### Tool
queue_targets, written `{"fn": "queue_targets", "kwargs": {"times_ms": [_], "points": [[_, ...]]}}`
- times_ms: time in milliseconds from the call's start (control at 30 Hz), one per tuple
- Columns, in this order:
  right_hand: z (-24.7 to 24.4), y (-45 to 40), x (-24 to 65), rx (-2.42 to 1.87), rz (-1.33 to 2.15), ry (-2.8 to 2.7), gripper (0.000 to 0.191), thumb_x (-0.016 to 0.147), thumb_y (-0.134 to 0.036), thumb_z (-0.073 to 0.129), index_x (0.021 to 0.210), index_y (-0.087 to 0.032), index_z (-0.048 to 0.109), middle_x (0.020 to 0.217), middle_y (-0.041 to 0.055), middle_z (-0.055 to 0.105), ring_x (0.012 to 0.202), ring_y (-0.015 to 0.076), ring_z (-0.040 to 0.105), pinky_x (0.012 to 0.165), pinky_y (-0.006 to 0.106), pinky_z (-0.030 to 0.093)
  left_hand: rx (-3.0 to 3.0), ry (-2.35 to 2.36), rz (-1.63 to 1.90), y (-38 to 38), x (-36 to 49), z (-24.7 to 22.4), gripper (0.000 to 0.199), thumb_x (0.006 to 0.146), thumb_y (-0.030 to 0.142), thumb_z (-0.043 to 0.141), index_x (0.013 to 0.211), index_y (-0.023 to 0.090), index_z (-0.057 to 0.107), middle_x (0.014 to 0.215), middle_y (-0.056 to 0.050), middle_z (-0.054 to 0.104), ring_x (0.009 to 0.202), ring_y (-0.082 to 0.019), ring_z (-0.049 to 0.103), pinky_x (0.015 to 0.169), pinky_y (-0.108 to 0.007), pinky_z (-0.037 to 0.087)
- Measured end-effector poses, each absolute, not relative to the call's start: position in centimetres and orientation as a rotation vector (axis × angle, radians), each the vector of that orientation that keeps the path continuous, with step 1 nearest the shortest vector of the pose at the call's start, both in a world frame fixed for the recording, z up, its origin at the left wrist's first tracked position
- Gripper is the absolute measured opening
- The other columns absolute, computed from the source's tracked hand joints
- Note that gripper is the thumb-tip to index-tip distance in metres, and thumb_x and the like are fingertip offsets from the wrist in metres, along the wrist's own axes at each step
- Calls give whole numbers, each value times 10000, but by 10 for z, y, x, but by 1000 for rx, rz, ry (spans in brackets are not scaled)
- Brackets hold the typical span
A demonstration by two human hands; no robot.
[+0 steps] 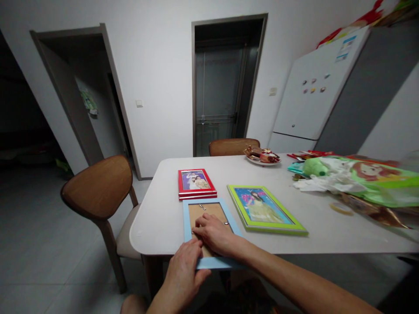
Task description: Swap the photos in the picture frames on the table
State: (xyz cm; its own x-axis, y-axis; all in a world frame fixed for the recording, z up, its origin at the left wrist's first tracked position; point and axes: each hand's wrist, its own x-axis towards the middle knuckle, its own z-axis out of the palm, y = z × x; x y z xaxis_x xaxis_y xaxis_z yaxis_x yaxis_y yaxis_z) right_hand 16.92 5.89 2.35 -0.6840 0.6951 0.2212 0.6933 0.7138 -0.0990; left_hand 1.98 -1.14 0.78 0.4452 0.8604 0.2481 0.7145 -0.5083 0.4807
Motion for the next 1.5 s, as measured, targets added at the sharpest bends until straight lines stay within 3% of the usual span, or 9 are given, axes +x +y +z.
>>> {"fn": "queue_targets", "kwargs": {"times_ms": [267,467,700,867,1067,1200,1367,1500], "points": [[24,57,170,-1120,48,-2616,184,789,-244,439,779,-174,608,820,57,567,796,157,447,687,255,311,2376,1362,689,-13,20,6,525,632,171,623,1129,141,455,1190,-111,504,1113,-231,437,960,-397,348],[18,107,177,-1659,138,-2204,211,784,-263,431,723,-170,610,748,53,616,692,138,529,592,231,320,2367,1376,638,-15,19,9,492,637,158,610,1109,147,471,1216,-106,483,1137,-226,412,982,-402,316],[4,144,171,-1845,154,-2019,167,732,-291,507,753,-157,605,790,90,637,738,186,568,570,246,331,2333,1381,636,-18,21,15,453,647,170,575,1091,184,481,1177,-81,516,1120,-222,428,968,-407,328],[10,139,171,-1795,179,-1973,183,722,-301,506,722,-142,597,753,98,640,700,185,571,574,249,346,2340,1441,549,-21,16,16,551,629,175,588,1156,144,428,1210,-115,486,1142,-216,406,984,-372,306],[21,116,189,-1577,286,-1996,241,764,-279,395,708,-162,597,721,36,645,653,129,561,590,214,378,2474,1353,423,-21,32,13,505,568,214,637,1051,160,502,1306,-121,374,1208,-292,295,1001,-505,198],[26,98,218,-1420,521,-1755,231,723,-296,423,760,-152,599,748,43,639,691,149,568,645,249,415,2480,1299,412,-17,45,14,485,600,97,546,1080,110,479,1302,-149,371,1220,-280,277,1007,-499,192],[27,70,241,-1360,852,-1115,296,686,-333,468,910,-155,543,819,75,611,695,159,568,576,264,441,2205,1248,798,-22,37,35,512,606,41,486,1109,110,428,1250,-155,427,1166,-256,365,980,-451,270],[20,31,202,-1128,1416,-858,362,688,-350,537,996,-169,477,743,47,611,552,119,556,504,243,429,1621,1100,1367,-26,47,56,265,747,199,467,1010,171,449,1144,-121,504,1071,-237,463,877,-381,385]]}}
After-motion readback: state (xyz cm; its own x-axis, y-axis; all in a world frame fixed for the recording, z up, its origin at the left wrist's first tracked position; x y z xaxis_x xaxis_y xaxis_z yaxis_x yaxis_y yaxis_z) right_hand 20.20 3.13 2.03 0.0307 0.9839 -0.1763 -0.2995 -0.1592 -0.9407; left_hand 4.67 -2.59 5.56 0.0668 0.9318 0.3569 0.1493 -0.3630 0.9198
